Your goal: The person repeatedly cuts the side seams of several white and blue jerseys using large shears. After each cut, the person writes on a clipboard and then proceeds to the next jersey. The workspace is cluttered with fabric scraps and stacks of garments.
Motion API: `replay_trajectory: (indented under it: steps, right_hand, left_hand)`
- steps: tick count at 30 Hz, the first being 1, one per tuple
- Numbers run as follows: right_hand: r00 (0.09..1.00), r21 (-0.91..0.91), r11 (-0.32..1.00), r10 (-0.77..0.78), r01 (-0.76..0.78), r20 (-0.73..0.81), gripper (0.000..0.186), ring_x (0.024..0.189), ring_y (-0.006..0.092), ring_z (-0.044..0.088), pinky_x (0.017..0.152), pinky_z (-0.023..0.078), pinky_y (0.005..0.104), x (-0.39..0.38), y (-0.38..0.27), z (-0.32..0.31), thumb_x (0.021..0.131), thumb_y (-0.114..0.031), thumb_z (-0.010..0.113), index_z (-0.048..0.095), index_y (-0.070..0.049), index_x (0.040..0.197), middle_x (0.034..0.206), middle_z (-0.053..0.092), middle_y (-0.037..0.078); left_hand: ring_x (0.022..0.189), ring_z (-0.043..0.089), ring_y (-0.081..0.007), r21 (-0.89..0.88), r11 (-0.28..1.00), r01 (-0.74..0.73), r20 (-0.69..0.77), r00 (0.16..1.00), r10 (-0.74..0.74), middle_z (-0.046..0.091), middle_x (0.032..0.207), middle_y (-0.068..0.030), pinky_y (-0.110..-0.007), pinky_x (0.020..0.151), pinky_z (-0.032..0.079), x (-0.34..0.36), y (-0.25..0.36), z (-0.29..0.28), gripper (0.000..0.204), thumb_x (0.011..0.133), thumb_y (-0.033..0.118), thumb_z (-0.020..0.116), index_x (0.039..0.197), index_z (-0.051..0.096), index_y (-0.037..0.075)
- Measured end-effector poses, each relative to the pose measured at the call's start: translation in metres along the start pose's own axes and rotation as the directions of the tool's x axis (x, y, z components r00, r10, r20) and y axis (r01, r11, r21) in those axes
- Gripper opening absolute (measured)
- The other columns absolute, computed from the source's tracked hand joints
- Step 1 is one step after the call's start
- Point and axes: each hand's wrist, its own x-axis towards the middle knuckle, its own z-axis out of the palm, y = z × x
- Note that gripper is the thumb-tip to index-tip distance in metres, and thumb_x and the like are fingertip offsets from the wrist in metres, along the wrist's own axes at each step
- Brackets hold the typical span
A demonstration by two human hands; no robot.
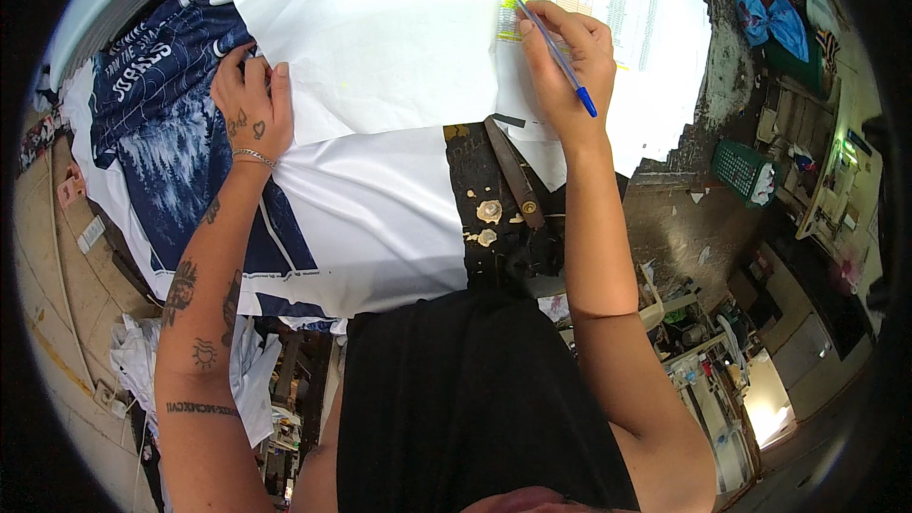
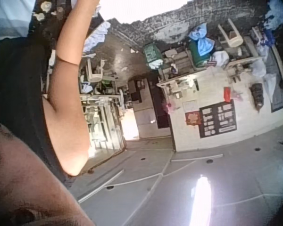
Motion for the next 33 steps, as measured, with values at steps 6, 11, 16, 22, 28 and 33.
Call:
replay_trajectory:
  steps: [6,11,16,22,28,33]
  right_hand:
    - [1.0,0.004,1.0,0.0,0.0,-0.001,0.024,0.105,0.0261,0.059,0.1,0.044,0.0406,0.001,0.0,0.0,0.089,-0.019,0.08,0.081,-0.01,0.111,0.097,0.078,0.007]
    - [0.999,-0.005,1.0,0.031,-0.031,0.037,0.025,0.112,0.0288,0.06,0.102,0.045,0.0425,-0.007,-0.006,-0.009,0.09,-0.018,0.078,0.08,-0.009,0.113,0.104,0.077,0.01]
    - [0.994,0.011,0.998,0.053,-0.054,0.1,0.025,0.119,0.0324,0.061,0.105,0.045,0.0455,-0.019,-0.014,-0.021,0.09,-0.017,0.077,0.079,-0.008,0.113,0.107,0.077,0.013]
    - [0.987,0.113,0.991,0.052,-0.069,0.149,0.025,0.118,0.0349,0.063,0.104,0.047,0.044,-0.026,-0.016,-0.034,0.096,-0.014,0.068,0.074,-0.004,0.118,0.113,0.075,0.014]
    - [0.984,0.114,0.994,-0.016,-0.004,0.179,0.024,0.114,0.0362,0.064,0.104,0.048,0.0444,-0.028,-0.013,-0.043,0.1,-0.011,0.06,0.071,-0.002,0.119,0.116,0.074,0.017]
    - [0.981,0.178,0.981,0.04,-0.075,0.191,0.023,0.11,0.0383,0.066,0.102,0.049,0.0448,-0.027,-0.017,-0.048,0.101,-0.01,0.059,0.071,-0.001,0.118,0.115,0.074,0.021]
  left_hand:
    - [0.131,0.047,-0.0401,-0.015,1.0,0.012,-0.01,1.0,-0.012,0.055,0.139,-0.023,-0.055,0.113,0.029,0.001,0.0,0.002,0.027,0.106,0.03,0.058,0.109,0.063,0.003]
    - [0.129,0.051,-0.0385,-0.046,0.999,0.02,-0.045,0.999,-0.022,0.058,0.136,-0.0211,-0.053,0.113,0.031,-0.003,-0.007,0.006,0.028,0.105,0.03,0.061,0.11,0.065,0.003]
    - [0.126,0.054,-0.0378,-0.184,0.979,0.089,-0.059,0.993,-0.102,0.062,0.134,-0.0191,-0.052,0.113,0.03,0.004,-0.009,0.003,0.03,0.103,0.033,0.066,0.104,0.069,0.003]
    - [0.074,0.045,-0.003,-0.625,0.554,0.55,0.41,0.835,-0.367,0.056,0.082,0.009,-0.021,0.067,0.037,0.046,-0.015,-0.046,0.016,0.104,0.021,0.068,0.099,0.07,0.006]
    - [0.073,0.042,-0.0021,-0.514,0.662,0.545,0.523,0.811,-0.262,0.051,0.079,0.0098,-0.022,0.066,0.035,0.089,-0.006,-0.121,0.017,0.105,0.02,0.06,0.093,0.064,0.01]
    - [0.088,0.063,-0.0095,-0.732,0.425,0.532,0.526,0.838,-0.142,0.068,0.091,0.0028,-0.023,0.081,0.047,0.13,0.071,-0.169,0.026,0.104,0.024,0.057,0.118,0.071,0.006]
